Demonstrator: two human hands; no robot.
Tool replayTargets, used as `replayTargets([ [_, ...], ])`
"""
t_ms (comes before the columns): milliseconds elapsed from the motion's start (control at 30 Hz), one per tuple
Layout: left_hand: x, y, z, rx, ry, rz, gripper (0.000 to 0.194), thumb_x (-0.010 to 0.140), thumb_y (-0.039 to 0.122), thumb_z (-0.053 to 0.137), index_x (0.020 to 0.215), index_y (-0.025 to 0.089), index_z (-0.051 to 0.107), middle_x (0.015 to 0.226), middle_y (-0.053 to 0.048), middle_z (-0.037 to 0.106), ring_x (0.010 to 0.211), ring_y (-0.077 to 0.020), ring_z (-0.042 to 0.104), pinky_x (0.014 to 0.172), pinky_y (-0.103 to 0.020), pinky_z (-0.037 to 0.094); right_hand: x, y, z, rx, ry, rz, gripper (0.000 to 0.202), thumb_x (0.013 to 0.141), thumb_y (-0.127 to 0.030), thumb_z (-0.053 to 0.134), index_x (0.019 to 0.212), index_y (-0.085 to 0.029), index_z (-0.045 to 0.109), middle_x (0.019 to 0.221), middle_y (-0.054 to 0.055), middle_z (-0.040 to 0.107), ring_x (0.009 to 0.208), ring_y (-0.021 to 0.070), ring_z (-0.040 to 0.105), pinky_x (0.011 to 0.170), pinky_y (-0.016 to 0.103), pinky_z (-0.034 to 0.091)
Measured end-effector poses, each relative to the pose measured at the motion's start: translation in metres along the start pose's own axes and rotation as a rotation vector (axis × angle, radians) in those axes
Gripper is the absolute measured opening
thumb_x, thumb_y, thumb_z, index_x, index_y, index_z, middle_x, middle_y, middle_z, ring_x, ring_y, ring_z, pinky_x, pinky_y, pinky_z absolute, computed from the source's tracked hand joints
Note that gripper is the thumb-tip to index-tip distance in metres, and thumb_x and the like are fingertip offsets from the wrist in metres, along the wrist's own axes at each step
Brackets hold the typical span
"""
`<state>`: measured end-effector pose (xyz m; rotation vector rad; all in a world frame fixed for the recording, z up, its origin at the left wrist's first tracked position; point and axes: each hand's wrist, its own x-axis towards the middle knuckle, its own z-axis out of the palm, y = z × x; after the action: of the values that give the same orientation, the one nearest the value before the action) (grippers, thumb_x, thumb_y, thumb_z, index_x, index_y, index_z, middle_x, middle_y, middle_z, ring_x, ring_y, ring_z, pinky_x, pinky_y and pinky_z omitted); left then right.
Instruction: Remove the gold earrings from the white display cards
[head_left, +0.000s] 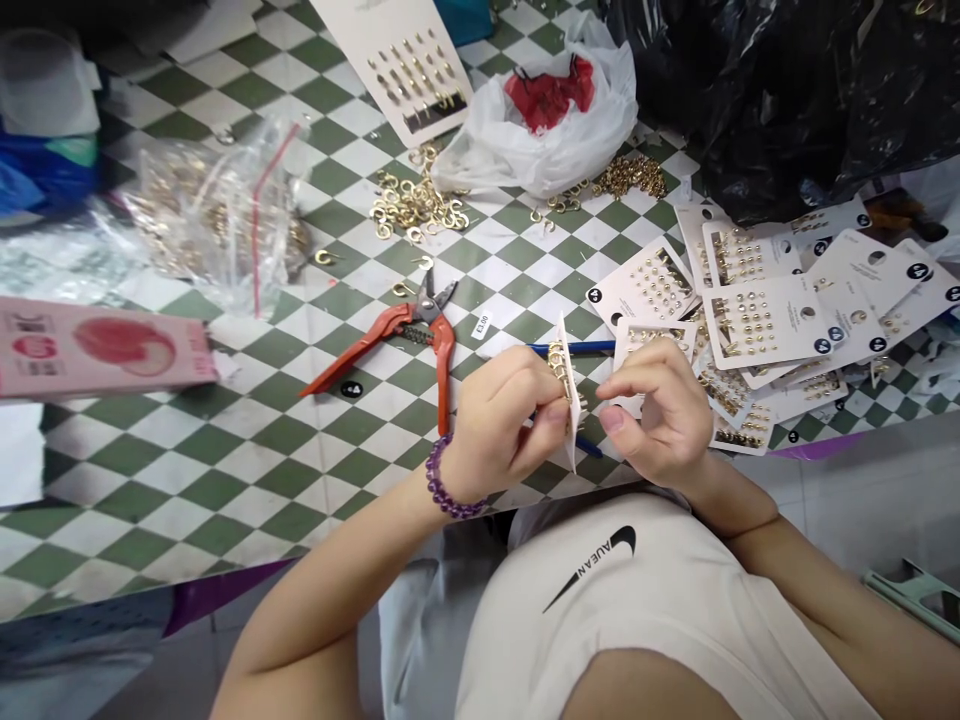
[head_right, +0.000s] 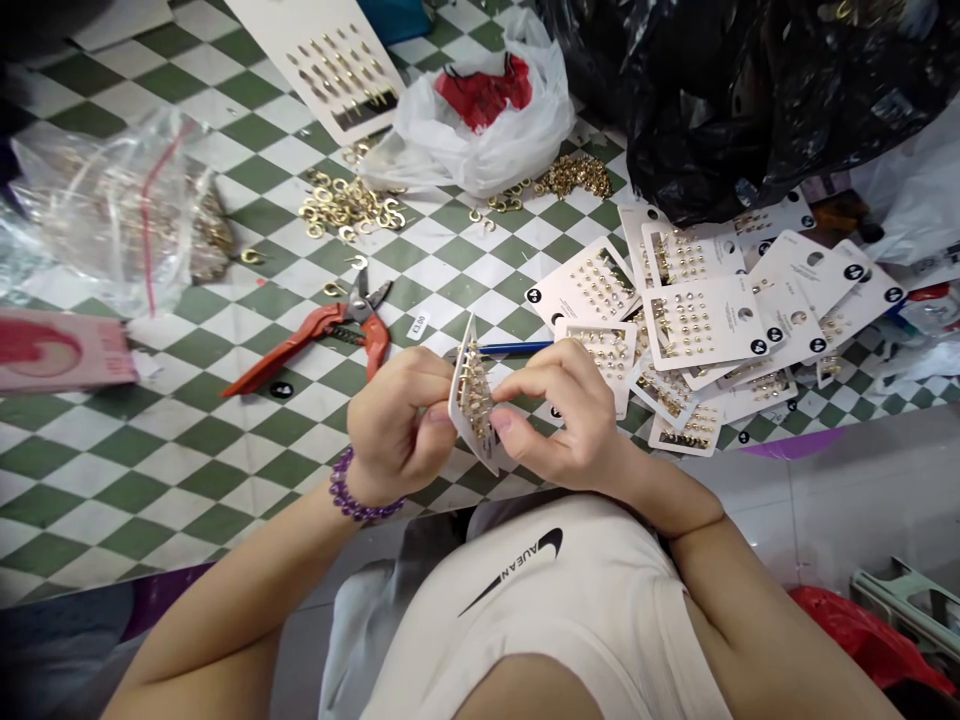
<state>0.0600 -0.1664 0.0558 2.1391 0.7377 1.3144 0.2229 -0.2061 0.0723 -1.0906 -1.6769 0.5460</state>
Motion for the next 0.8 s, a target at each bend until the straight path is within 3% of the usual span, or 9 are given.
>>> replayTargets([
  [167, -0.0010, -0.0003, 0.0015, -0.034, -0.039, 0.003, 0.013, 0.086, 0.013, 0.047, 0.075, 0.018, 0.048, 0.063, 0.000, 0.050, 0.056, -0.0106, 0.045, 0.052, -0.024, 0.040, 0.0023, -0.0012, 0.0007, 0.022, -0.053, -0.035, 0.010, 0.081, -0.012, 0.060, 0.090, -0.017, 0.058, 0.081, 0.001, 0.053, 0.076, 0.0101, 0.052, 0.067, 0.025, 0.045],
  [400, -0.0030, 0.0021, 0.0053, -0.031, 0.016, 0.023, 0.012, 0.089, 0.017, 0.048, 0.077, 0.017, 0.051, 0.067, -0.002, 0.051, 0.059, -0.0111, 0.047, 0.053, -0.024, 0.044, 0.0065, -0.0029, 0.0018, -0.029, -0.089, -0.054, 0.003, 0.086, -0.017, 0.052, 0.083, -0.017, 0.050, 0.074, 0.001, 0.049, 0.070, 0.0114, 0.046, 0.065, 0.027, 0.043],
  [800, -0.0049, 0.0006, 0.0093, 0.001, 0.073, 0.062, 0.011, 0.089, 0.016, 0.050, 0.078, 0.017, 0.051, 0.068, -0.001, 0.052, 0.060, -0.0109, 0.048, 0.053, -0.023, 0.044, 0.0039, -0.0013, 0.0033, -0.135, -0.051, -0.171, 0.003, 0.090, -0.018, 0.052, 0.088, -0.017, 0.052, 0.075, 0.002, 0.053, 0.070, 0.0127, 0.045, 0.065, 0.028, 0.040],
])
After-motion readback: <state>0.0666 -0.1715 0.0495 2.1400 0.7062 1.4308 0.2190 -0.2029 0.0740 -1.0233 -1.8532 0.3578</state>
